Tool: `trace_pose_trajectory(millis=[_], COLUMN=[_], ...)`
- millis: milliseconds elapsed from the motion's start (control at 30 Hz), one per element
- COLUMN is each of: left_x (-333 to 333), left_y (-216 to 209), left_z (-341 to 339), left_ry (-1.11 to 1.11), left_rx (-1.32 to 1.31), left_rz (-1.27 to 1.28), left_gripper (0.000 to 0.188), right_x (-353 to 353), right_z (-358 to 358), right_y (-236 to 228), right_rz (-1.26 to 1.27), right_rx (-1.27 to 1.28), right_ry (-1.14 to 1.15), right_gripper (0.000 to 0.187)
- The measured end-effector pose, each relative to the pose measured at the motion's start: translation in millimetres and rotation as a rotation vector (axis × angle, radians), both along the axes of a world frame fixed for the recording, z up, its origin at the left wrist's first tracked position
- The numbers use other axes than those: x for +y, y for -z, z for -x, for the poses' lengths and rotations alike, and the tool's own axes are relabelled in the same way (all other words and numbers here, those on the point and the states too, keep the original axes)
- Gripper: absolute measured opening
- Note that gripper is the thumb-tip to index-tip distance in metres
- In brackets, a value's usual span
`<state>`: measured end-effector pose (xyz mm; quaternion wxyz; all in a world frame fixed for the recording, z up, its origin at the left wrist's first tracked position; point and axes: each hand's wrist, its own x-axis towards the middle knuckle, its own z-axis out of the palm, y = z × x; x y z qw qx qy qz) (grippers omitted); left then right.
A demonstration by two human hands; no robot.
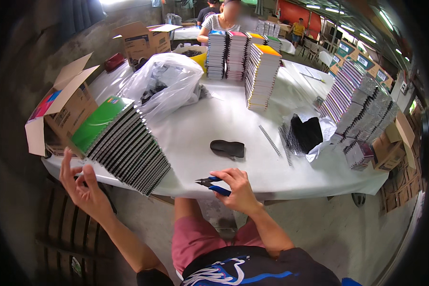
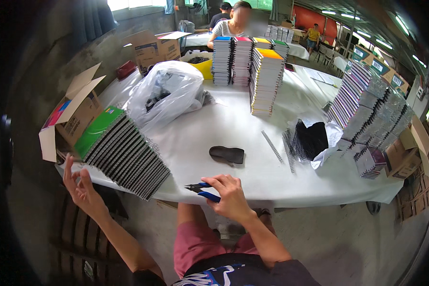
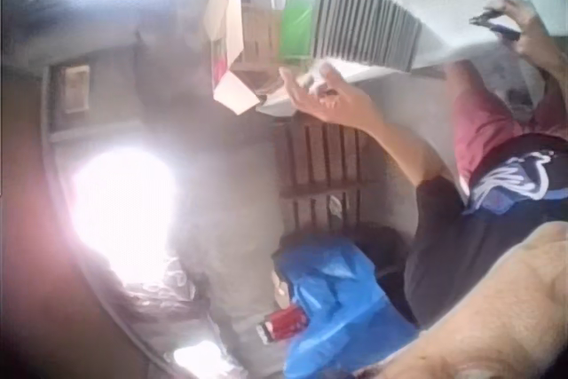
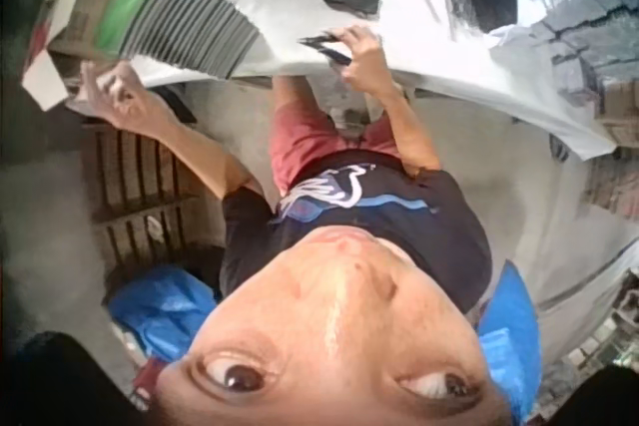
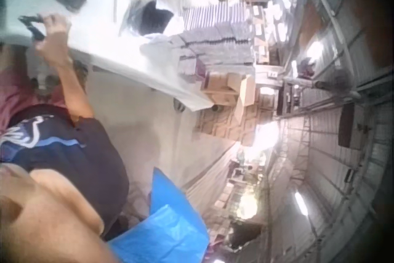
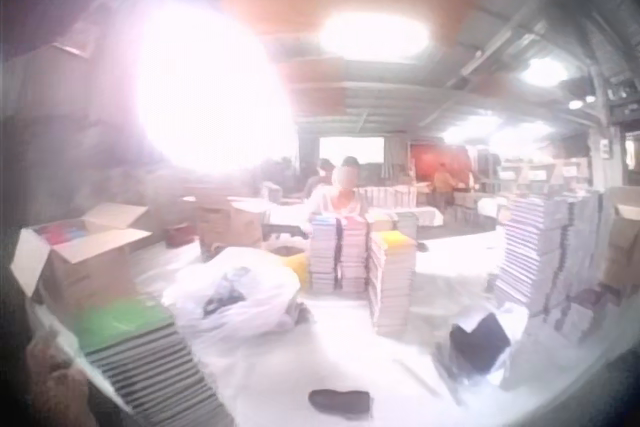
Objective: The person trims the excess spiral coil from the edges of wire-bound notebooks using pliers and stacks the finished notebooks onto a pile on the table.
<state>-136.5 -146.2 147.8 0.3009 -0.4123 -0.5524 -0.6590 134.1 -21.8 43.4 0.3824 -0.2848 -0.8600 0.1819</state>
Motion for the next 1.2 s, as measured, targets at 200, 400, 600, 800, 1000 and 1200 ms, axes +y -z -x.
trace_pose_trajectory(millis=[200, 400, 600, 800, 1000, 1200], left_x=[5.5, 2.8, 8.2, 9.5, 7.3, 5.5], left_y=[-1.4, -2.9, -6.0, -1.9, -2.9, -1.5], left_z=[12.5, 23.2, 18.9, 20.0, 17.1, 18.7], left_ry=[0.008, 0.032, 0.164, 0.142, 0.195, 0.213], left_rx=[-0.003, 0.045, 0.067, 0.011, 0.000, 0.004], left_rz=[0.041, 0.001, 0.023, 0.002, -0.033, -0.017], left_gripper=[0.019, 0.016, 0.035, 0.035, 0.031, 0.030], right_x=[-18.4, -25.7, -32.9, -45.8, -50.5, -47.9], right_z=[27.0, 52.9, 67.6, 105.4, 130.5, 138.4], right_y=[-24.8, -55.8, -98.8, -137.8, -137.9, -133.8], right_rz=[-0.084, -0.132, -0.136, -0.321, -0.348, -0.344], right_rx=[0.001, 0.073, 0.184, 0.177, 0.112, 0.109], right_ry=[-0.149, -0.266, -0.240, -0.097, -0.043, -0.016], right_gripper=[0.052, 0.051, 0.050, 0.042, 0.049, 0.048])
